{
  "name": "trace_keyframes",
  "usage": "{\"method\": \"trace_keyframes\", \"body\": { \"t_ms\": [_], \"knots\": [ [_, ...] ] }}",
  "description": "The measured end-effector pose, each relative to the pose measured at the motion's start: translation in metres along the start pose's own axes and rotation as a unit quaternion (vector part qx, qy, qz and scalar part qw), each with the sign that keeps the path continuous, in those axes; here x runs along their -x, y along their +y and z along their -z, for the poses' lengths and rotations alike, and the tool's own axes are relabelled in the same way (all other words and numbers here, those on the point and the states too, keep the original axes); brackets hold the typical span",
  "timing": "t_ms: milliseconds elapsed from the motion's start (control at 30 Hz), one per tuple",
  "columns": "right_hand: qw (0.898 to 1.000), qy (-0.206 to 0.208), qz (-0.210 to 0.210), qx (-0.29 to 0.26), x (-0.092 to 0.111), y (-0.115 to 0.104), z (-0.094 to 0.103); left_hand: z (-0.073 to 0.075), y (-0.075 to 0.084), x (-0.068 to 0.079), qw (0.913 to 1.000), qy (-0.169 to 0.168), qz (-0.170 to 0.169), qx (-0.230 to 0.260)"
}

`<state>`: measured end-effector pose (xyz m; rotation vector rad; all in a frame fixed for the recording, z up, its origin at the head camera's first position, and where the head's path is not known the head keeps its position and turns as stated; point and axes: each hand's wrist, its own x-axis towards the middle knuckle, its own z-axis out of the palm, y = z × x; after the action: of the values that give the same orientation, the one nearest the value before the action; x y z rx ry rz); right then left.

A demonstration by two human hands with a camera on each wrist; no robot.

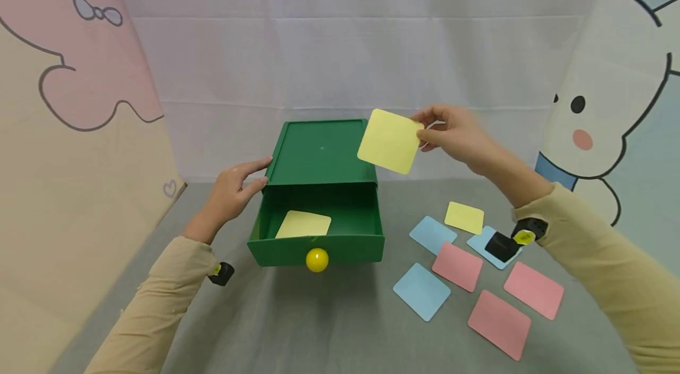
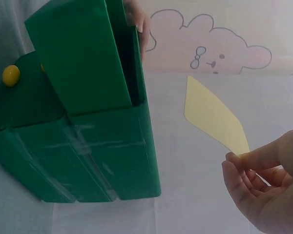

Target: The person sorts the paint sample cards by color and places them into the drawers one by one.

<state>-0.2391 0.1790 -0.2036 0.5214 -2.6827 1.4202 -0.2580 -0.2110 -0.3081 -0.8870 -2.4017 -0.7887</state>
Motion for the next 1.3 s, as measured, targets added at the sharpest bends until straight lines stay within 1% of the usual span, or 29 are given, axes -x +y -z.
{"method": "trace_keyframes", "body": {
  "t_ms": [100,200,367,567,700,900,1067,1133,1300],
  "knots": [
    [1.000,-0.018,0.014,-0.002,-0.001,-0.007,-0.014,0.001,0.001,0.000,1.0000,-0.002,0.004,-0.003],
    [0.998,-0.045,0.031,-0.007,0.000,-0.009,-0.029,0.001,0.002,0.000,0.9999,-0.006,0.008,-0.004],
    [0.995,-0.086,0.039,-0.020,0.004,-0.013,-0.052,0.001,0.002,0.000,0.9999,-0.008,0.011,-0.004],
    [0.991,-0.125,0.030,-0.024,0.009,-0.018,-0.081,0.000,0.000,0.001,1.0000,-0.004,0.006,-0.004],
    [0.989,-0.143,0.024,-0.021,0.012,-0.019,-0.096,0.000,0.000,0.000,1.0000,-0.002,0.006,-0.004],
    [0.988,-0.153,0.036,-0.005,0.015,-0.018,-0.110,-0.001,-0.001,0.000,1.0000,0.005,0.001,0.001],
    [0.985,-0.160,0.060,0.011,0.015,-0.015,-0.120,-0.001,-0.002,0.001,1.0000,0.008,0.001,0.000],
    [0.984,-0.160,0.071,0.028,0.015,-0.014,-0.121,-0.001,-0.002,0.001,1.0000,0.006,0.003,-0.002],
    [0.979,-0.147,0.102,0.098,0.016,-0.013,-0.124,-0.001,-0.002,0.000,1.0000,0.004,0.005,-0.005]
  ]
}}
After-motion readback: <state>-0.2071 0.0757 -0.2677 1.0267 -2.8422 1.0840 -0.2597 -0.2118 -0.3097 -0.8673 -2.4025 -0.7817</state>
